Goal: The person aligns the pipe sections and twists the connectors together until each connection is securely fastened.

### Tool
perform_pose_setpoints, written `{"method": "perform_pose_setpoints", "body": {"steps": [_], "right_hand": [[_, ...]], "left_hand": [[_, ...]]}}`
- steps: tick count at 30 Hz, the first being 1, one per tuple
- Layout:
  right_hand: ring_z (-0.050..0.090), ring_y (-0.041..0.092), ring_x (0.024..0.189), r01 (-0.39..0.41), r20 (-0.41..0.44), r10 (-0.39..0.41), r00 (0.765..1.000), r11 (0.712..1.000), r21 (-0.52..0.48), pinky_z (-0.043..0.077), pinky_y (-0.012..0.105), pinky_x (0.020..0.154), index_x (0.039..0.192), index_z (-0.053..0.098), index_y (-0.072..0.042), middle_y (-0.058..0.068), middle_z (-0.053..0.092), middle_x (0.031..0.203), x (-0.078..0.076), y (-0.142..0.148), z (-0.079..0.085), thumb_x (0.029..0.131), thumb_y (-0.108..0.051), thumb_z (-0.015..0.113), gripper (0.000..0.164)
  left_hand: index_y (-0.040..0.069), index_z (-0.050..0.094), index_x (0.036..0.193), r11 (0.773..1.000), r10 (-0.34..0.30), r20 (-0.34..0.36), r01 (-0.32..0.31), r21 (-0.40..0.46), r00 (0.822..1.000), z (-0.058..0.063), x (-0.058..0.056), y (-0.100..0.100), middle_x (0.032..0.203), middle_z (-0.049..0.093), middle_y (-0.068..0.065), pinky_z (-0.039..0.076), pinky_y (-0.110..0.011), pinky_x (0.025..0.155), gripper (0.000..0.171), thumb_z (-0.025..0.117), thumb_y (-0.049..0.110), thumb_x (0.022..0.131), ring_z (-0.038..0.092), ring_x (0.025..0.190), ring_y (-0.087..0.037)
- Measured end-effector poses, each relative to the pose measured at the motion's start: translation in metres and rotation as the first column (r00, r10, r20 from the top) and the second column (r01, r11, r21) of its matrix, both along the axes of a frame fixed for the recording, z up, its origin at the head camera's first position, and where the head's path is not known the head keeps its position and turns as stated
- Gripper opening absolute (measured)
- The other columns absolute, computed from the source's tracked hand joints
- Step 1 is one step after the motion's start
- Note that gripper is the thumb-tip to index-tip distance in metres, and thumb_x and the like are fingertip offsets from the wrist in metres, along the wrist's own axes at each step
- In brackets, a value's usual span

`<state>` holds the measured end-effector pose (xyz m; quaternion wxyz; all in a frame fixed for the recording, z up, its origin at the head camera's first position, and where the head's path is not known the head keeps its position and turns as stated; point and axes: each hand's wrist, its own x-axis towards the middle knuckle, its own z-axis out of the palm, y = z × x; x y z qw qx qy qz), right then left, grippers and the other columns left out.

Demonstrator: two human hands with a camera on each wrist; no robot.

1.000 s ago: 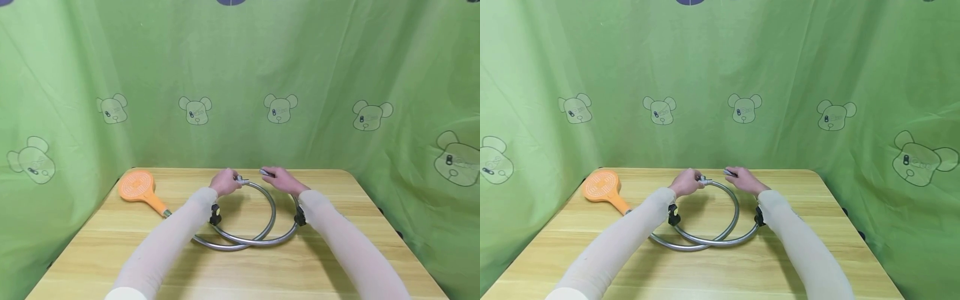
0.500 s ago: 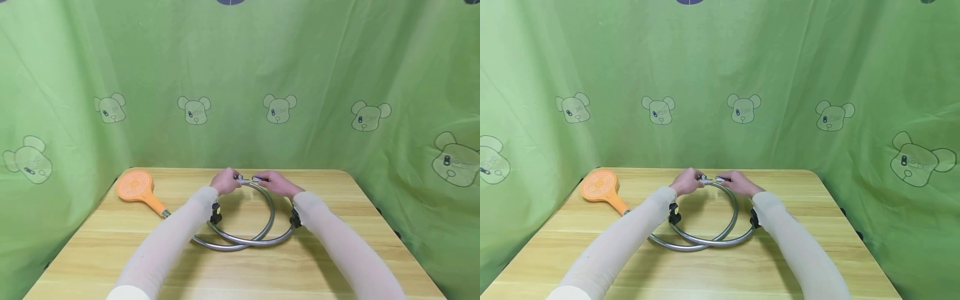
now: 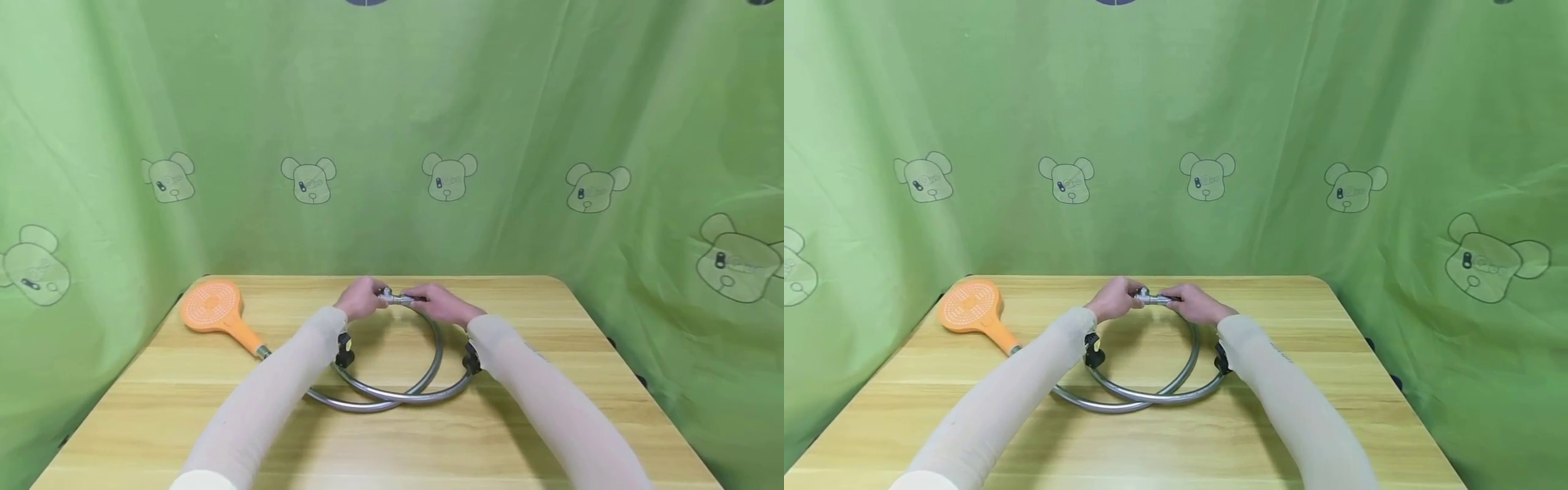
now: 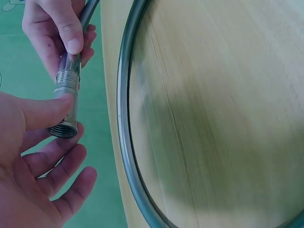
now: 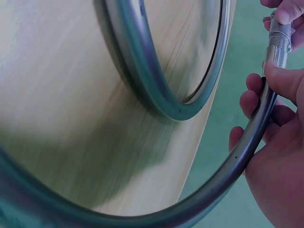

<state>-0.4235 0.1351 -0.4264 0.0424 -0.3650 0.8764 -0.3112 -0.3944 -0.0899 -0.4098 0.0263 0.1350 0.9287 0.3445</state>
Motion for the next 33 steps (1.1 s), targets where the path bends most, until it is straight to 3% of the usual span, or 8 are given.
{"method": "perform_pose_setpoints", "body": {"steps": [11, 14, 18, 23, 28, 33], "right_hand": [[0.061, 0.017, 0.103, 0.055, 0.087, -0.054, 0.995, 0.998, -0.008, 0.053, 0.039, 0.092, 0.134, 0.065, -0.009, 0.008, 0.069, 0.124, -0.0020, -0.0029, -0.0061, 0.102, -0.012, 0.058, 0.033], [0.061, 0.017, 0.096, 0.072, 0.094, -0.071, 0.993, 0.997, -0.008, 0.053, 0.037, 0.087, 0.134, 0.063, -0.013, 0.009, 0.069, 0.116, -0.0026, -0.0011, -0.0073, 0.101, -0.012, 0.059, 0.033], [0.056, 0.020, 0.085, 0.092, 0.099, -0.088, 0.991, 0.995, -0.046, 0.050, 0.035, 0.078, 0.120, 0.060, -0.010, 0.010, 0.065, 0.099, -0.0035, 0.0002, -0.0057, 0.099, -0.009, 0.062, 0.022], [0.056, 0.019, 0.087, 0.103, 0.103, -0.096, 0.990, 0.993, -0.062, 0.049, 0.033, 0.077, 0.106, 0.062, -0.008, 0.006, 0.064, 0.095, -0.0054, 0.0001, -0.0024, 0.097, -0.009, 0.065, 0.010], [0.057, 0.020, 0.086, 0.106, 0.117, -0.101, 0.988, 0.993, -0.045, 0.049, 0.033, 0.076, 0.103, 0.067, -0.009, 0.013, 0.066, 0.098, -0.0075, 0.0000, -0.0008, 0.098, -0.012, 0.064, 0.007], [0.061, 0.034, 0.091, 0.087, 0.121, -0.084, 0.989, 0.996, -0.022, 0.049, 0.033, 0.076, 0.106, 0.071, -0.007, 0.022, 0.068, 0.102, -0.0079, -0.0001, -0.0013, 0.101, -0.016, 0.061, 0.015]], "left_hand": [[0.011, 0.074, 0.115, 0.999, -0.031, -0.001, 0.032, 0.027, 1.000, -0.0038, -0.0006, -0.0046, 0.096, 0.071, -0.004, 0.048, -0.026, 0.067, 0.024, 0.071, 0.010, 0.091, 0.054, 0.075, -0.016], [0.011, 0.075, 0.114, 0.999, -0.038, -0.007, 0.038, 0.019, 0.999, -0.0032, -0.0017, -0.0026, 0.093, 0.071, -0.004, 0.047, -0.026, 0.065, 0.023, 0.072, 0.010, 0.091, 0.053, 0.073, -0.015], [0.010, 0.074, 0.115, 0.999, -0.045, -0.025, 0.045, 0.004, 0.999, -0.0008, -0.0028, -0.0005, 0.096, 0.072, -0.004, 0.047, -0.026, 0.067, 0.025, 0.071, 0.009, 0.091, 0.054, 0.074, -0.015], [0.011, 0.074, 0.115, 0.999, -0.045, -0.037, 0.044, -0.011, 0.998, -0.0002, -0.0051, -0.0007, 0.099, 0.073, -0.003, 0.049, -0.026, 0.070, 0.025, 0.072, 0.009, 0.090, 0.056, 0.078, -0.016], [0.013, 0.076, 0.111, 0.999, -0.038, -0.051, 0.038, -0.015, 0.998, -0.0039, -0.0087, -0.0014, 0.095, 0.072, -0.002, 0.049, -0.027, 0.071, 0.022, 0.073, 0.010, 0.089, 0.056, 0.078, -0.016], [0.013, 0.076, 0.111, 1.000, -0.030, -0.052, 0.030, -0.003, 0.998, -0.0066, -0.0079, -0.0013, 0.096, 0.072, -0.002, 0.049, -0.027, 0.072, 0.023, 0.074, 0.009, 0.088, 0.057, 0.080, -0.016]]}}
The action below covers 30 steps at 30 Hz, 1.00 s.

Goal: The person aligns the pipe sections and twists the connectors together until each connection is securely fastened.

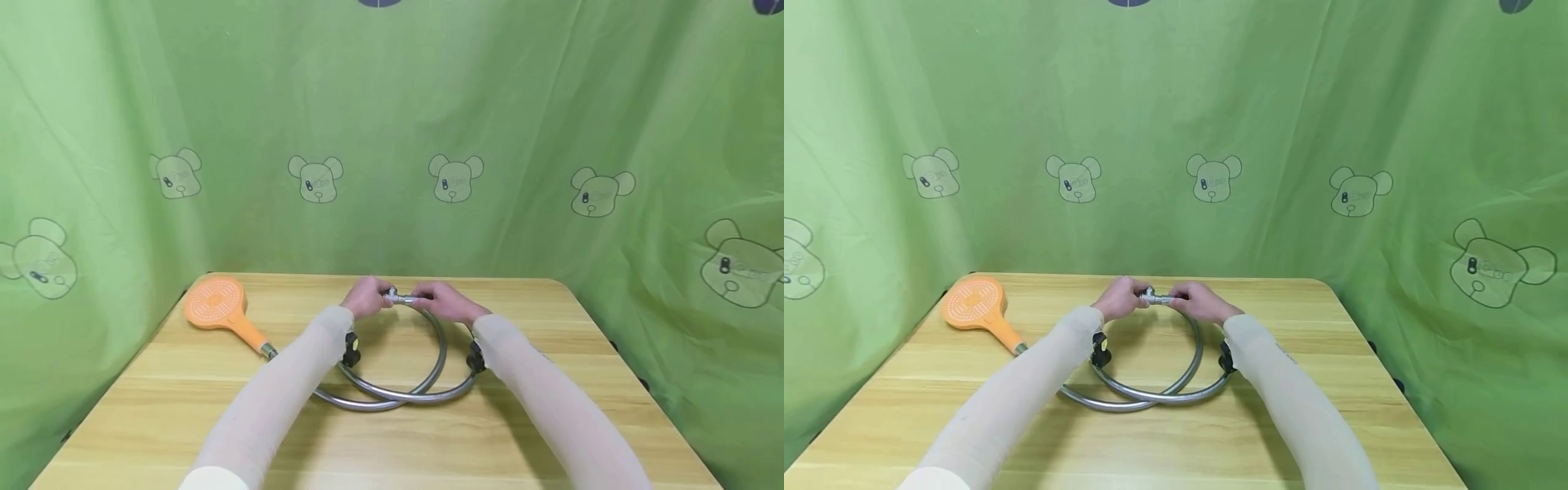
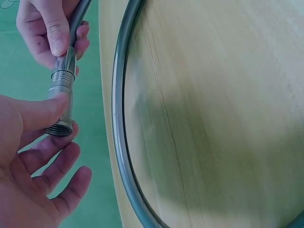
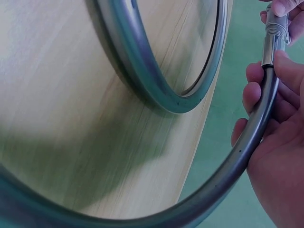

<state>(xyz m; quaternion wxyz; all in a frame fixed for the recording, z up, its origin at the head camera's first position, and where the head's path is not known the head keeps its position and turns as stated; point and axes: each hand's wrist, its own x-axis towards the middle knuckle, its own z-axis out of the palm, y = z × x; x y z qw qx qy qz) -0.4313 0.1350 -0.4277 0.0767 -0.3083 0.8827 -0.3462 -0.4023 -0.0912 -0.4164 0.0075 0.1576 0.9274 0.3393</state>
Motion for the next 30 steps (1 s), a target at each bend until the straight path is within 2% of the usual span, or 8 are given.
{"method": "perform_pose_setpoints", "body": {"steps": [3, 7, 9, 12, 18, 22, 27, 30], "right_hand": [[0.061, 0.036, 0.089, -0.005, 0.005, 0.005, 1.000, 1.000, 0.014, 0.048, 0.032, 0.074, 0.108, 0.073, -0.007, 0.022, 0.068, 0.101, 0.0003, 0.0014, -0.0016, 0.102, -0.018, 0.058, 0.018], [0.056, 0.022, 0.078, 0.000, 0.010, 0.000, 1.000, 1.000, 0.026, 0.046, 0.030, 0.070, 0.101, 0.073, -0.012, 0.021, 0.067, 0.095, 0.0005, 0.0018, -0.0020, 0.104, -0.019, 0.056, 0.019], [0.052, 0.016, 0.074, 0.000, 0.003, 0.000, 1.000, 0.999, 0.036, 0.044, 0.030, 0.068, 0.095, 0.072, -0.013, 0.015, 0.066, 0.088, 0.0007, 0.0013, -0.0011, 0.104, -0.020, 0.055, 0.021], [0.051, 0.016, 0.072, -0.003, 0.003, 0.003, 1.000, 0.999, 0.036, 0.044, 0.030, 0.066, 0.092, 0.072, -0.012, 0.008, 0.063, 0.082, 0.0018, 0.0005, 0.0013, 0.104, -0.021, 0.055, 0.023], [0.055, 0.021, 0.079, 0.026, 0.031, -0.026, 0.999, 1.000, 0.002, 0.046, 0.030, 0.069, 0.111, 0.067, -0.008, 0.008, 0.063, 0.088, 0.0005, 0.0008, 0.0023, 0.098, -0.022, 0.066, 0.019], [0.055, 0.017, 0.081, 0.051, 0.022, -0.050, 0.999, 0.998, -0.032, 0.047, 0.029, 0.072, 0.106, 0.060, -0.006, 0.003, 0.061, 0.088, -0.0011, 0.0014, 0.0019, 0.093, -0.014, 0.072, 0.020], [0.056, 0.016, 0.080, 0.046, 0.011, -0.046, 0.999, 0.999, -0.016, 0.047, 0.029, 0.071, 0.100, 0.064, -0.006, 0.010, 0.065, 0.090, -0.0003, 0.0027, 0.0035, 0.096, -0.015, 0.068, 0.011], [0.054, 0.015, 0.076, 0.037, 0.010, -0.037, 0.999, 0.999, 0.013, 0.046, 0.028, 0.068, 0.100, 0.068, -0.002, 0.018, 0.066, 0.092, 0.0008, 0.0033, 0.0052, 0.100, -0.019, 0.063, 0.017]], "left_hand": [[0.013, 0.076, 0.108, 1.000, -0.002, 0.007, 0.002, 0.002, 1.000, -0.0021, 0.0008, 0.0009, 0.094, 0.072, -0.002, 0.049, -0.027, 0.071, 0.019, 0.074, 0.009, 0.089, 0.057, 0.079, -0.015], [0.013, 0.076, 0.102, 1.000, -0.008, 0.015, 0.008, 0.009, 1.000, -0.0046, 0.0005, 0.0014, 0.089, 0.070, -0.001, 0.047, -0.027, 0.070, 0.013, 0.074, 0.010, 0.089, 0.055, 0.077, -0.016], [0.013, 0.076, 0.101, 1.000, -0.006, 0.019, 0.006, 0.014, 1.000, -0.0050, 0.0004, 0.0015, 0.088, 0.070, 0.000, 0.046, -0.027, 0.070, 0.011, 0.074, 0.011, 0.089, 0.054, 0.076, -0.016], [0.014, 0.076, 0.100, 1.000, -0.010, 0.017, 0.010, 0.012, 1.000, -0.0053, -0.0007, 0.0015, 0.086, 0.069, 0.000, 0.045, -0.027, 0.069, 0.010, 0.074, 0.012, 0.090, 0.053, 0.075, -0.015], [0.014, 0.077, 0.106, 1.000, -0.017, 0.012, 0.017, -0.009, 1.000, -0.0030, -0.0019, 0.0021, 0.090, 0.071, 0.000, 0.045, -0.026, 0.068, 0.016, 0.074, 0.014, 0.090, 0.053, 0.075, -0.014], [0.012, 0.076, 0.113, 1.000, -0.019, 0.018, 0.019, -0.008, 1.000, 0.0017, -0.0004, 0.0037, 0.096, 0.073, -0.002, 0.046, -0.026, 0.069, 0.023, 0.074, 0.012, 0.090, 0.053, 0.075, -0.015], [0.012, 0.076, 0.111, 1.000, -0.020, 0.024, 0.020, -0.011, 1.000, 0.0044, 0.0017, 0.0048, 0.093, 0.072, -0.001, 0.045, -0.027, 0.066, 0.021, 0.073, 0.012, 0.090, 0.052, 0.072, -0.014], [0.013, 0.076, 0.108, 1.000, -0.016, 0.024, 0.017, -0.017, 1.000, 0.0044, 0.0027, 0.0049, 0.089, 0.070, 0.001, 0.045, -0.026, 0.066, 0.018, 0.073, 0.013, 0.091, 0.051, 0.072, -0.014]]}}
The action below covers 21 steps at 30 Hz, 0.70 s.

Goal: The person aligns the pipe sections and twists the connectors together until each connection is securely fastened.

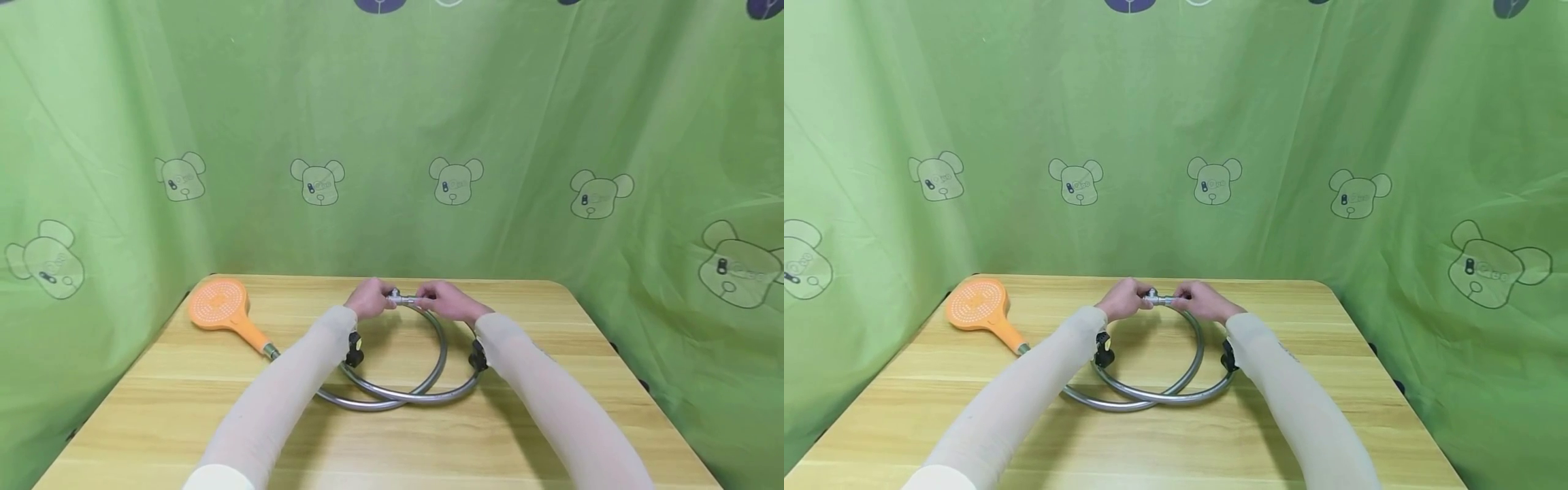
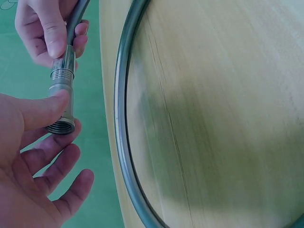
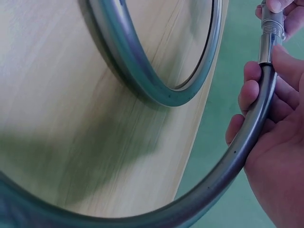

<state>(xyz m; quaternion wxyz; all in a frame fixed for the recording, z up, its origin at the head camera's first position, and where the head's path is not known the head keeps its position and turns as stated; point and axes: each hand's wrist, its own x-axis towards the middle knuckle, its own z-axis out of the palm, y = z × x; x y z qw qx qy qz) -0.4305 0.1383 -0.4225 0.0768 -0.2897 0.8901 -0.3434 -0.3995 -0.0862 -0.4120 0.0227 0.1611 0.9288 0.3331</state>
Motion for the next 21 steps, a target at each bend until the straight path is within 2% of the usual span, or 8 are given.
{"method": "perform_pose_setpoints", "body": {"steps": [5, 8, 10, 12, 15, 21], "right_hand": [[0.047, 0.012, 0.066, -0.008, -0.014, 0.009, 1.000, 0.999, 0.040, 0.041, 0.026, 0.060, 0.099, 0.072, 0.002, 0.026, 0.063, 0.087, 0.0002, -0.0003, 0.0011, 0.104, -0.022, 0.056, 0.030], [0.046, 0.012, 0.066, -0.004, -0.009, 0.004, 1.000, 0.999, 0.046, 0.040, 0.026, 0.061, 0.099, 0.074, -0.002, 0.021, 0.064, 0.085, 0.0006, -0.0009, 0.0014, 0.103, -0.025, 0.057, 0.029], [0.048, 0.013, 0.070, -0.003, 0.008, 0.003, 1.000, 0.999, 0.042, 0.041, 0.027, 0.064, 0.103, 0.074, -0.007, 0.015, 0.064, 0.085, 0.0015, -0.0015, 0.0023, 0.101, -0.026, 0.061, 0.024], [0.050, 0.014, 0.073, 0.005, 0.031, -0.006, 1.000, 1.000, 0.028, 0.042, 0.028, 0.066, 0.107, 0.071, -0.010, 0.009, 0.064, 0.085, 0.0020, -0.0019, 0.0030, 0.098, -0.024, 0.066, 0.018], [0.051, 0.016, 0.077, 0.007, 0.040, -0.007, 0.999, 1.000, 0.002, 0.044, 0.029, 0.068, 0.109, 0.065, -0.007, 0.005, 0.062, 0.086, 0.0016, -0.0019, 0.0035, 0.093, -0.016, 0.071, 0.019], [0.057, 0.017, 0.081, -0.002, 0.015, 0.003, 1.000, 1.000, -0.025, 0.048, 0.029, 0.073, 0.102, 0.063, -0.003, 0.007, 0.064, 0.089, 0.0020, -0.0027, 0.0050, 0.090, -0.005, 0.072, 0.015]], "left_hand": [[0.013, 0.076, 0.108, 1.000, 0.002, 0.022, -0.002, 0.015, 1.000, 0.0003, 0.0023, -0.0001, 0.088, 0.069, 0.000, 0.046, -0.027, 0.069, 0.017, 0.072, 0.012, 0.091, 0.052, 0.074, -0.015], [0.014, 0.076, 0.109, 1.000, 0.007, 0.025, -0.007, 0.010, 1.000, 0.0006, 0.0042, 0.0001, 0.090, 0.069, 0.001, 0.046, -0.027, 0.071, 0.018, 0.072, 0.014, 0.092, 0.054, 0.076, -0.015], [0.013, 0.076, 0.108, 1.000, 0.007, 0.018, -0.007, 0.001, 1.000, 0.0009, 0.0054, 0.0002, 0.090, 0.070, 0.001, 0.046, -0.027, 0.071, 0.017, 0.073, 0.014, 0.092, 0.054, 0.077, -0.015], [0.013, 0.076, 0.105, 1.000, 0.005, 0.007, -0.004, -0.011, 1.000, 0.0009, 0.0059, 0.0001, 0.089, 0.069, 0.000, 0.046, -0.027, 0.071, 0.014, 0.073, 0.014, 0.092, 0.054, 0.077, -0.015], [0.013, 0.076, 0.103, 1.000, 0.006, 0.009, -0.006, -0.009, 1.000, 0.0013, 0.0061, 0.0000, 0.089, 0.069, 0.000, 0.046, -0.028, 0.072, 0.012, 0.072, 0.014, 0.092, 0.054, 0.077, -0.015], [0.015, 0.075, 0.109, 1.000, 0.012, 0.016, -0.011, -0.022, 1.000, 0.0006, 0.0037, -0.0007, 0.092, 0.070, 0.002, 0.049, -0.030, 0.075, 0.017, 0.072, 0.014, 0.092, 0.057, 0.081, -0.015]]}}
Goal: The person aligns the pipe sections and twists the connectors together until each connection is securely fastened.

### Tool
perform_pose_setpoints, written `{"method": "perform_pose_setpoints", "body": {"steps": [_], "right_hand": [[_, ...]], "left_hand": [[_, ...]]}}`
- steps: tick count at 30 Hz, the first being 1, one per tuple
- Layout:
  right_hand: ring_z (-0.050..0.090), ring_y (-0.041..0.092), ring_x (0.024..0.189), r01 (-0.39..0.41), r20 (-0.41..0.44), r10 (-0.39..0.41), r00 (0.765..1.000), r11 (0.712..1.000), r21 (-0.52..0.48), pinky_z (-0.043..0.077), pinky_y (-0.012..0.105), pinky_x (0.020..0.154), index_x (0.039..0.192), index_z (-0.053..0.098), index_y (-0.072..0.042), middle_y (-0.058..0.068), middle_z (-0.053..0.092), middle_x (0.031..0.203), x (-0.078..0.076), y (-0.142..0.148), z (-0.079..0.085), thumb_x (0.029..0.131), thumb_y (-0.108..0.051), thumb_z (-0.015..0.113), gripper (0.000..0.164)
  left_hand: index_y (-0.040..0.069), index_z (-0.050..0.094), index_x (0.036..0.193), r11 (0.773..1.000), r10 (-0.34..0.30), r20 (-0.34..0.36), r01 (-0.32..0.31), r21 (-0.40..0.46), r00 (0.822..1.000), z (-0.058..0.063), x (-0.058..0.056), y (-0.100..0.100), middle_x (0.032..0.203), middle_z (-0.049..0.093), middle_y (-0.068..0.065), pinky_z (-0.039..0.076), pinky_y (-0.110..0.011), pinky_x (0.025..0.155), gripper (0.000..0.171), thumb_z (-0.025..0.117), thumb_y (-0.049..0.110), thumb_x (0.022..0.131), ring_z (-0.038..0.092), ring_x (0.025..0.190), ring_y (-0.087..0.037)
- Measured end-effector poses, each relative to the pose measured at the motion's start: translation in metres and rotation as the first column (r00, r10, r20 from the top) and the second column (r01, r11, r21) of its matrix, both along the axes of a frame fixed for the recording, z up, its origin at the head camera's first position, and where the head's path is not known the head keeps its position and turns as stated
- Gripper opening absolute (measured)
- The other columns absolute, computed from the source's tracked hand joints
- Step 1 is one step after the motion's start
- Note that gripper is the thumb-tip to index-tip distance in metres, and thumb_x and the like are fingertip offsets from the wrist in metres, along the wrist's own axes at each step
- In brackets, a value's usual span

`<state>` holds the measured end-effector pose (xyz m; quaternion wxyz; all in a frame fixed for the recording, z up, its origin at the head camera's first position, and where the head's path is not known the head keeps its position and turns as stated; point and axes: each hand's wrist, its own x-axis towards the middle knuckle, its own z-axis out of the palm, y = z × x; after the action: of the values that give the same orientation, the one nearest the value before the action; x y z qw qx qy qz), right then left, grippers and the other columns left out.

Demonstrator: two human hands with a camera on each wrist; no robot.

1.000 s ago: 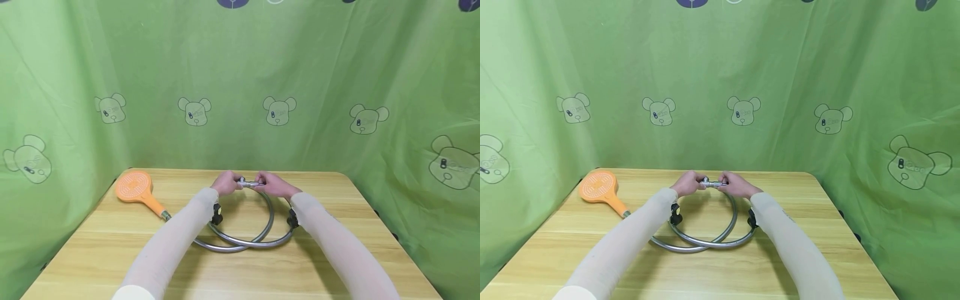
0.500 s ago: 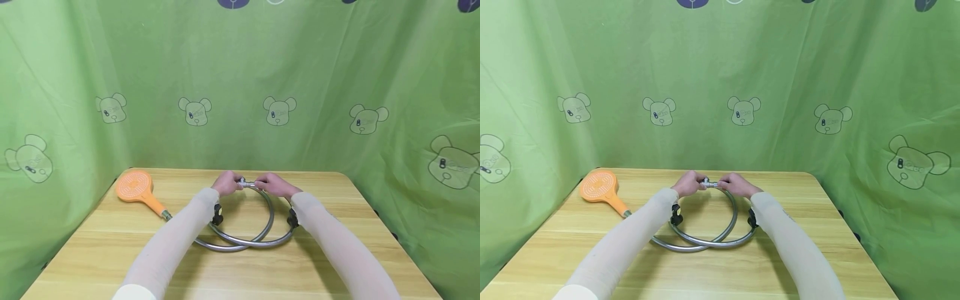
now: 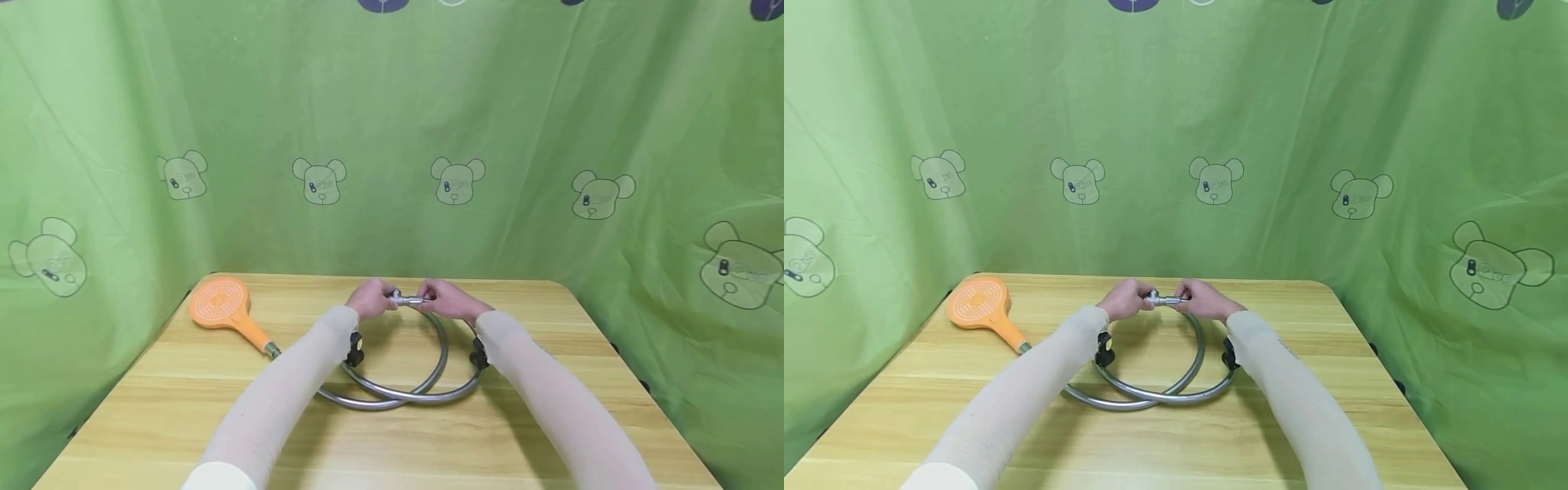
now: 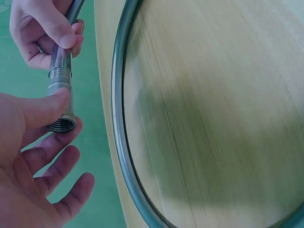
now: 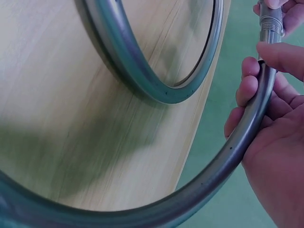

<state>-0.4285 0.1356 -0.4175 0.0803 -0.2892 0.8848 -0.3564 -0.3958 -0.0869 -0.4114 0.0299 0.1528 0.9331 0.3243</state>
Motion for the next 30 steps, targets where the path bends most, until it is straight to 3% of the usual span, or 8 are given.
{"method": "perform_pose_setpoints", "body": {"steps": [7, 14, 22, 30], "right_hand": [[0.059, 0.017, 0.085, -0.019, 0.020, 0.019, 1.000, 1.000, 0.000, 0.049, 0.030, 0.078, 0.102, 0.067, -0.002, 0.009, 0.068, 0.093, 0.0004, 0.0011, 0.0019, 0.092, -0.007, 0.070, 0.011], [0.055, 0.019, 0.084, -0.049, 0.046, 0.050, 0.998, 0.999, -0.013, 0.045, 0.031, 0.074, 0.107, 0.067, 0.004, 0.022, 0.067, 0.098, 0.0044, 0.0019, 0.0060, 0.096, -0.008, 0.066, 0.016], [0.052, 0.017, 0.081, -0.067, 0.048, 0.067, 0.997, 0.998, 0.015, 0.045, 0.030, 0.072, 0.109, 0.071, -0.004, 0.024, 0.065, 0.100, -0.0014, 0.0065, 0.0009, 0.099, -0.013, 0.063, 0.015], [0.053, 0.017, 0.085, -0.068, 0.037, 0.066, 0.997, 0.997, 0.047, 0.045, 0.031, 0.075, 0.114, 0.068, 0.000, 0.023, 0.064, 0.103, -0.0014, 0.0076, -0.0002, 0.103, -0.017, 0.057, 0.023]], "left_hand": [[0.016, 0.076, 0.111, 1.000, 0.009, -0.007, -0.009, -0.025, 1.000, -0.0004, -0.0022, -0.0013, 0.094, 0.070, 0.002, 0.048, -0.029, 0.073, 0.021, 0.074, 0.016, 0.091, 0.057, 0.081, -0.015], [0.015, 0.075, 0.115, 0.999, 0.002, -0.020, -0.002, -0.032, 1.000, 0.0006, 0.0001, -0.0017, 0.096, 0.071, 0.000, 0.046, -0.028, 0.073, 0.024, 0.074, 0.017, 0.091, 0.056, 0.081, -0.015], [0.014, 0.076, 0.110, 0.999, -0.024, -0.020, 0.025, 0.032, 0.999, -0.0033, -0.0017, -0.0034, 0.091, 0.071, 0.000, 0.046, -0.028, 0.071, 0.020, 0.074, 0.015, 0.090, 0.054, 0.079, -0.015], [0.016, 0.075, 0.117, 0.999, -0.006, -0.032, 0.007, 0.053, 0.999, -0.0074, -0.0022, -0.0025, 0.097, 0.072, 0.000, 0.049, -0.030, 0.076, 0.025, 0.073, 0.016, 0.092, 0.057, 0.082, -0.015]]}}
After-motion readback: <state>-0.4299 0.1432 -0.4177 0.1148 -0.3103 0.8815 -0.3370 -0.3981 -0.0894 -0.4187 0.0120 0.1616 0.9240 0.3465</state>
